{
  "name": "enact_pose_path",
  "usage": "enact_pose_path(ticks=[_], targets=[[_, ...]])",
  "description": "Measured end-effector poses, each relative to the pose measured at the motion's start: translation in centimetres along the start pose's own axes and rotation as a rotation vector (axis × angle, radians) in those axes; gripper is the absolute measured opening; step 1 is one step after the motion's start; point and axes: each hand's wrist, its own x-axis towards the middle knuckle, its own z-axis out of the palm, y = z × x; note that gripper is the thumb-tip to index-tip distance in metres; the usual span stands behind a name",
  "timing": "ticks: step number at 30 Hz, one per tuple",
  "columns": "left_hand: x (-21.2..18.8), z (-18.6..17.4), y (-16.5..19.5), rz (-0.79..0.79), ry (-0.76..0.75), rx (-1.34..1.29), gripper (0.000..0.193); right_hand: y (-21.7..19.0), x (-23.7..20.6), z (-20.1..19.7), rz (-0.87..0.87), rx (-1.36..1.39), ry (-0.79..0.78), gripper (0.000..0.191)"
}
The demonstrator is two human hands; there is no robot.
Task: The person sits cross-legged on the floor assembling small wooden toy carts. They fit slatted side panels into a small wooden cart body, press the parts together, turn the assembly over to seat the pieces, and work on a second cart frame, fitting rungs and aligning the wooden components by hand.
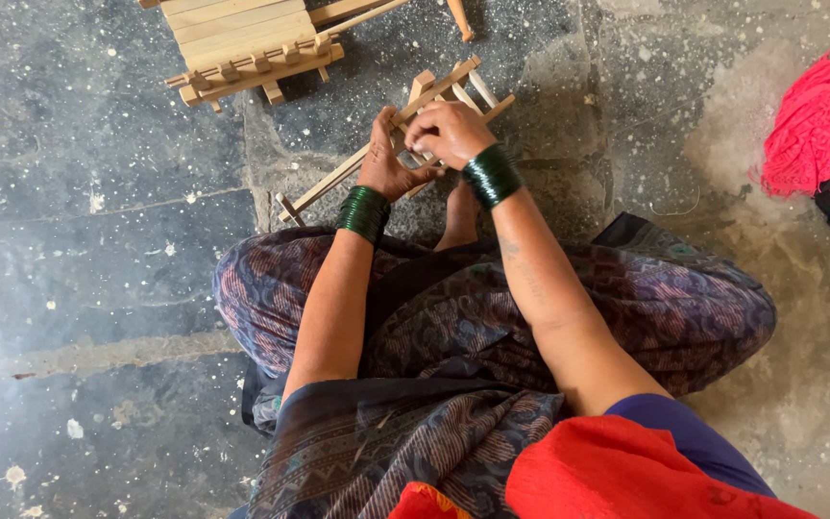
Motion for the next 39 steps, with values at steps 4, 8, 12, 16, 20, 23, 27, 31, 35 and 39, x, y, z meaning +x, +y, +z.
enact_pose_path(ticks=[4, 8, 12, 16, 20, 23, 27, 31, 35, 39], targets=[[-0.6, 0.0, 0.1, 0.080, 0.017, -0.130, 0.144, -0.1, 2.5, 2.3, 0.067, -0.028, 0.138, 0.004], [-0.4, 0.0, 0.4, -0.023, -0.038, -0.368, 0.147, 0.0, 1.6, 1.0, 0.101, -0.033, -0.021, 0.006], [-0.2, 0.1, -0.1, -0.012, -0.016, -0.226, 0.141, -0.1, -0.4, -1.3, 0.165, 0.013, -0.176, 0.004], [0.2, 0.3, -0.1, -0.082, -0.074, -0.500, 0.140, -1.3, 0.7, 0.4, -0.011, -0.067, 0.114, 0.006], [-0.4, -0.1, 0.4, 0.053, 0.008, -0.057, 0.136, -1.2, 1.6, 0.9, 0.052, 0.003, 0.150, 0.003], [-0.5, -0.3, 0.8, 0.086, 0.021, 0.028, 0.133, 0.5, 0.0, -1.5, 0.120, 0.039, 0.107, 0.004], [-0.7, -0.2, 1.1, 0.063, 0.040, 0.076, 0.132, 2.2, -1.6, -3.1, 0.159, -0.030, 0.037, 0.005], [-0.8, -0.2, 1.3, 0.035, 0.027, 0.049, 0.131, 2.3, 0.7, -0.9, 0.064, -0.010, 0.150, 0.008], [-0.9, -0.3, 1.4, 0.094, 0.047, 0.036, 0.130, 2.0, 1.8, 0.1, 0.091, -0.090, 0.219, 0.003], [-0.7, -0.2, 1.0, 0.058, 0.040, 0.084, 0.130, 2.3, -0.4, -2.3, 0.170, -0.073, -0.005, 0.006]])
